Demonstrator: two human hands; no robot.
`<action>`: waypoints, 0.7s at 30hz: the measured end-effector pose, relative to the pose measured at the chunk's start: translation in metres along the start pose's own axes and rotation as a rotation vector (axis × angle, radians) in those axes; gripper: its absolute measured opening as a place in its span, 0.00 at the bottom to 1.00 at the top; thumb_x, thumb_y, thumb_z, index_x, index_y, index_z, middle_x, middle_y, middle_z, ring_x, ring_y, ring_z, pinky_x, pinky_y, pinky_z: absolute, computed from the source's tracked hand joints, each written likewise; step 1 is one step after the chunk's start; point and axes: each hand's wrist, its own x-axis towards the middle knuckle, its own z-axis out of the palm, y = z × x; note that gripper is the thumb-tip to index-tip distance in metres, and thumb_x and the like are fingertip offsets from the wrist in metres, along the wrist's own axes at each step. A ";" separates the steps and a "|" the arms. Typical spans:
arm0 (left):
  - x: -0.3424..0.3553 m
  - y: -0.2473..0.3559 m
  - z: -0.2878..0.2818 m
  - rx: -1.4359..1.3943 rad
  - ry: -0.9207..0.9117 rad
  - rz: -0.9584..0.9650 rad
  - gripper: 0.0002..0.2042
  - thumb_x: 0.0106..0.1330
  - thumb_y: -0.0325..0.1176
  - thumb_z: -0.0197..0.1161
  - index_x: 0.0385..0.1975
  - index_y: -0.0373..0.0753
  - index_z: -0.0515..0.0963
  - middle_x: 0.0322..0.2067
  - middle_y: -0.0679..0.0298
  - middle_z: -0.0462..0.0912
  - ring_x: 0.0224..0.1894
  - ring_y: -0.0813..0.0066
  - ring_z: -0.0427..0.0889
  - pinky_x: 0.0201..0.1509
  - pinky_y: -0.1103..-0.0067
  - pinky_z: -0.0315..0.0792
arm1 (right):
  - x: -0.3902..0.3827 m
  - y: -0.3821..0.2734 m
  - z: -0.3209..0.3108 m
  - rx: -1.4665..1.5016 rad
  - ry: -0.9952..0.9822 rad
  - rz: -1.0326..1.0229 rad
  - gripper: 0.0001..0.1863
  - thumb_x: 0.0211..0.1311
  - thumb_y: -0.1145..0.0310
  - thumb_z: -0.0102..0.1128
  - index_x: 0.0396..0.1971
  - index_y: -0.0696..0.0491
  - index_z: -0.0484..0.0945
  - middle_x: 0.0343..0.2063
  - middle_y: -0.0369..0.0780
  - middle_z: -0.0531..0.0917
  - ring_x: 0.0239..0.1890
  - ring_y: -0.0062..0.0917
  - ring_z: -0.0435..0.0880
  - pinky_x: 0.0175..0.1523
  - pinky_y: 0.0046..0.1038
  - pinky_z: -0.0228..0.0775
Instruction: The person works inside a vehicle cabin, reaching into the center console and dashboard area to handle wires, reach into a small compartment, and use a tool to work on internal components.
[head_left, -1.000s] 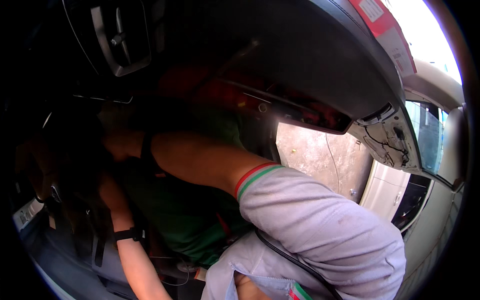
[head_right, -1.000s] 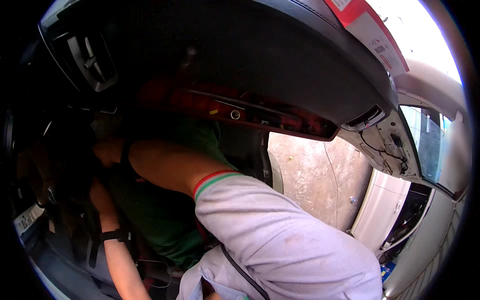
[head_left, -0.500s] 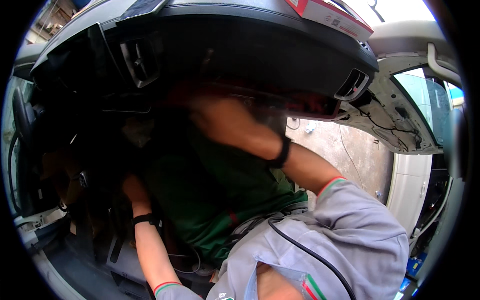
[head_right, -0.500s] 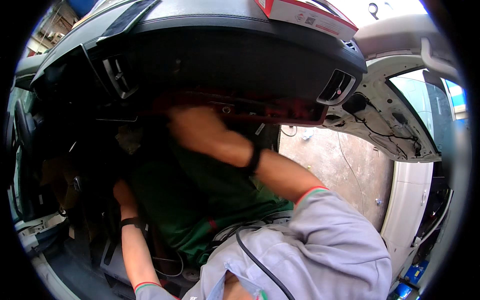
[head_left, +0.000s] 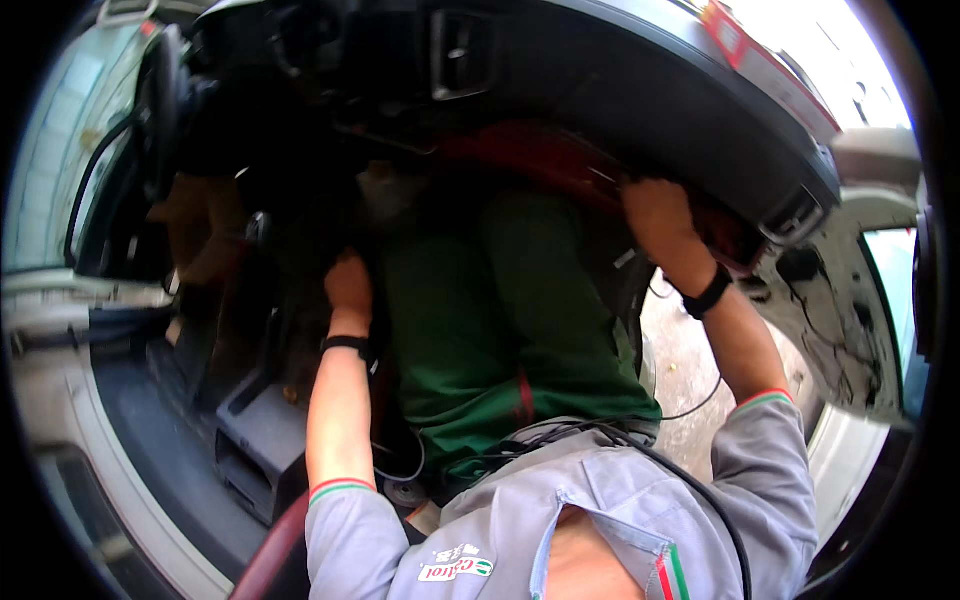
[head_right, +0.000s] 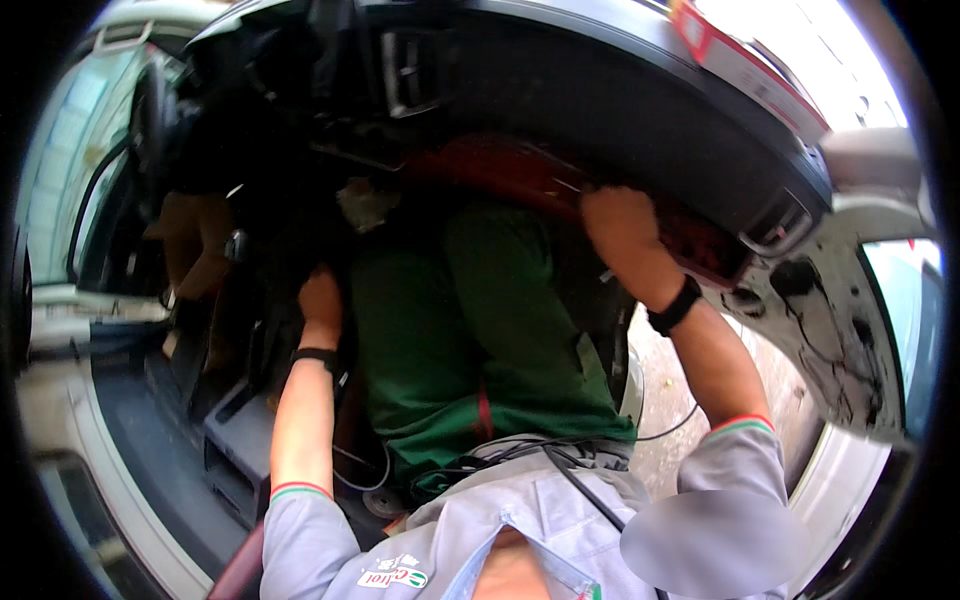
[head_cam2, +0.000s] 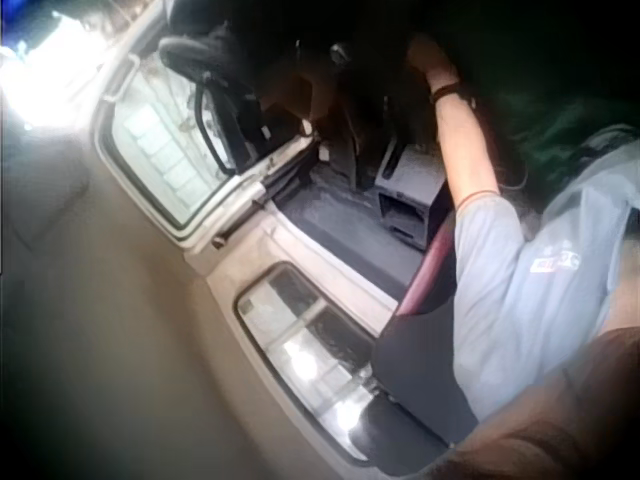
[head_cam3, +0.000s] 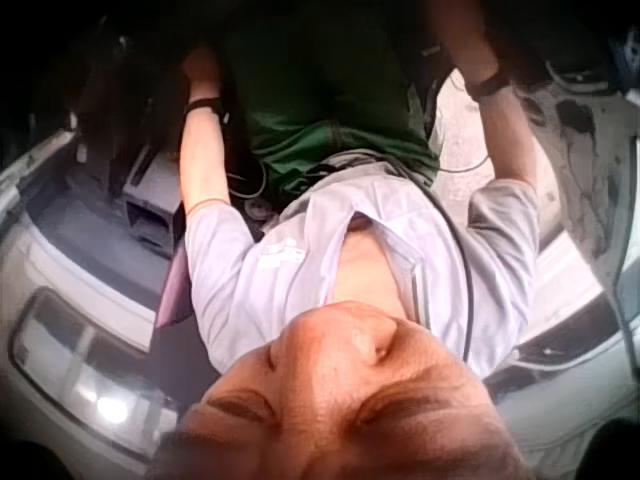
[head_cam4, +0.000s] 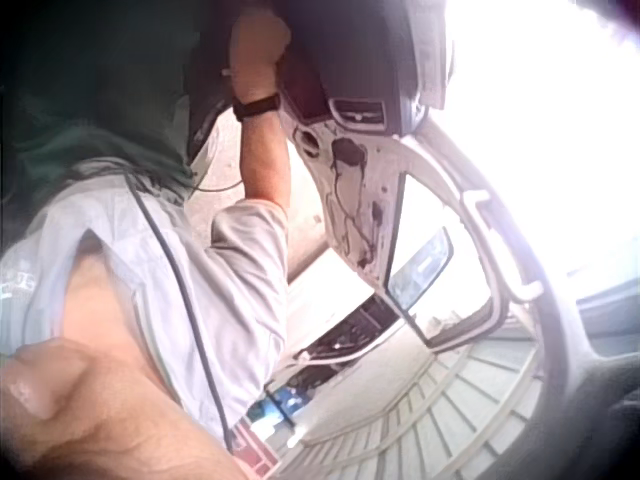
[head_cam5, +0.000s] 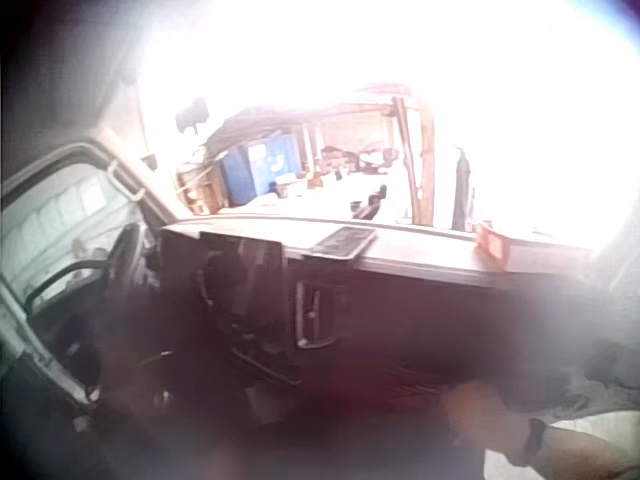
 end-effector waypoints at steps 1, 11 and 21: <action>-0.001 0.005 -0.001 0.001 -0.008 -0.037 0.03 0.61 0.25 0.56 0.31 0.37 0.76 0.30 0.53 0.84 0.31 0.56 0.86 0.31 0.67 0.81 | -0.001 0.003 0.001 -0.001 0.006 -0.037 0.07 0.58 0.71 0.54 0.28 0.51 0.82 0.22 0.43 0.85 0.28 0.36 0.88 0.31 0.36 0.80; -0.020 0.011 -0.009 -0.156 -0.027 -0.159 0.05 0.64 0.25 0.53 0.38 0.36 0.74 0.35 0.52 0.83 0.36 0.50 0.85 0.35 0.61 0.80 | 0.009 0.004 -0.017 -0.126 -0.052 -0.141 0.07 0.55 0.71 0.57 0.23 0.50 0.84 0.24 0.43 0.86 0.28 0.36 0.88 0.31 0.35 0.79; -0.028 0.001 -0.006 -0.200 -0.039 -0.209 0.06 0.65 0.31 0.55 0.38 0.38 0.74 0.36 0.52 0.83 0.38 0.49 0.84 0.37 0.60 0.79 | 0.006 0.018 -0.011 -0.020 0.007 -0.133 0.05 0.52 0.68 0.60 0.25 0.49 0.84 0.22 0.44 0.84 0.25 0.39 0.86 0.30 0.38 0.77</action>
